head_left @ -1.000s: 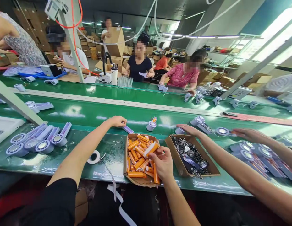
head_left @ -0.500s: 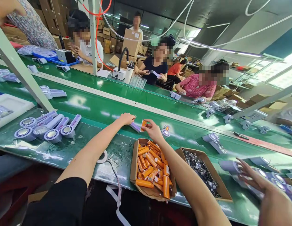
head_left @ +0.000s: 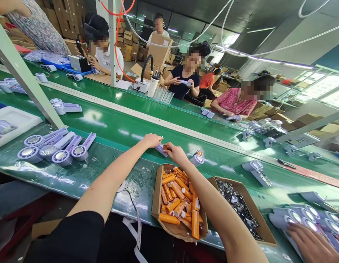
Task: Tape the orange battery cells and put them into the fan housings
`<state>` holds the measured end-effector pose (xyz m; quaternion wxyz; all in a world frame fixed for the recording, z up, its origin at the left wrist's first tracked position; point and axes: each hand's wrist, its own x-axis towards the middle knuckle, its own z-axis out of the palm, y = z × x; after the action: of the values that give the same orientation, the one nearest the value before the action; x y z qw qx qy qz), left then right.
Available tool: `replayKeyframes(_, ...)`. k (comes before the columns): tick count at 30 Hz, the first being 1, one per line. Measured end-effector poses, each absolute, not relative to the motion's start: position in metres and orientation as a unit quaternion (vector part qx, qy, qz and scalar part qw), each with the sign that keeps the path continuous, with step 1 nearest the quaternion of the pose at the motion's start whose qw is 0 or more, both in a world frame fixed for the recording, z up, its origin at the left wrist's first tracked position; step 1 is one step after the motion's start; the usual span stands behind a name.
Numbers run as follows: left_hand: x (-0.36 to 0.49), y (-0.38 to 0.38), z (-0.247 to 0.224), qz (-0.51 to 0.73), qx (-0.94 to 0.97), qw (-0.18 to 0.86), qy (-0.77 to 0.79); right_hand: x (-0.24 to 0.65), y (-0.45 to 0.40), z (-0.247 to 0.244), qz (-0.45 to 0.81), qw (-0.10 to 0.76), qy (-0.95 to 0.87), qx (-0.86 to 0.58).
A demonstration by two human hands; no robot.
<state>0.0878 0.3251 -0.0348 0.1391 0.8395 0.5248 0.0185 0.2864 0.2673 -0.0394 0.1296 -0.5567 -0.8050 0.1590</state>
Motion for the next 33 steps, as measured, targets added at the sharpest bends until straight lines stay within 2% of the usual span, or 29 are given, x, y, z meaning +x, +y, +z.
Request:
replayKeyframes(5,0.102,0.322,-0.033,0.034,0.833,0.14,0.535,0.281,0.271,-0.035,0.105,0.003,-0.829,-0.549)
replayKeyframes(9,0.112,0.323,-0.037,0.039,0.826,0.145,0.543,0.271,0.275,-0.035,0.072,-0.066,-0.825,-0.557)
replayKeyframes(17,0.118,0.313,-0.035,0.039,0.812,0.143,0.565,0.269,0.27,-0.015,0.084,-0.088,-0.804,-0.582)
replayKeyframes(21,0.126,0.306,-0.032,0.041,0.807,0.14,0.572,0.28,0.257,-0.006,0.101,-0.055,-0.79,-0.603)
replayKeyframes(25,0.131,0.297,-0.027,0.04,0.808,0.123,0.575,0.272,0.246,-0.008,0.126,0.017,-0.781,-0.612)
replayKeyframes(29,0.129,0.285,-0.014,0.028,0.81,0.091,0.579,0.261,0.242,0.006,0.149,0.141,-0.785,-0.585)
replayKeyframes(33,0.12,0.276,0.001,0.033,0.796,0.074,0.6,0.26,0.225,0.047,0.149,0.294,-0.795,-0.509)
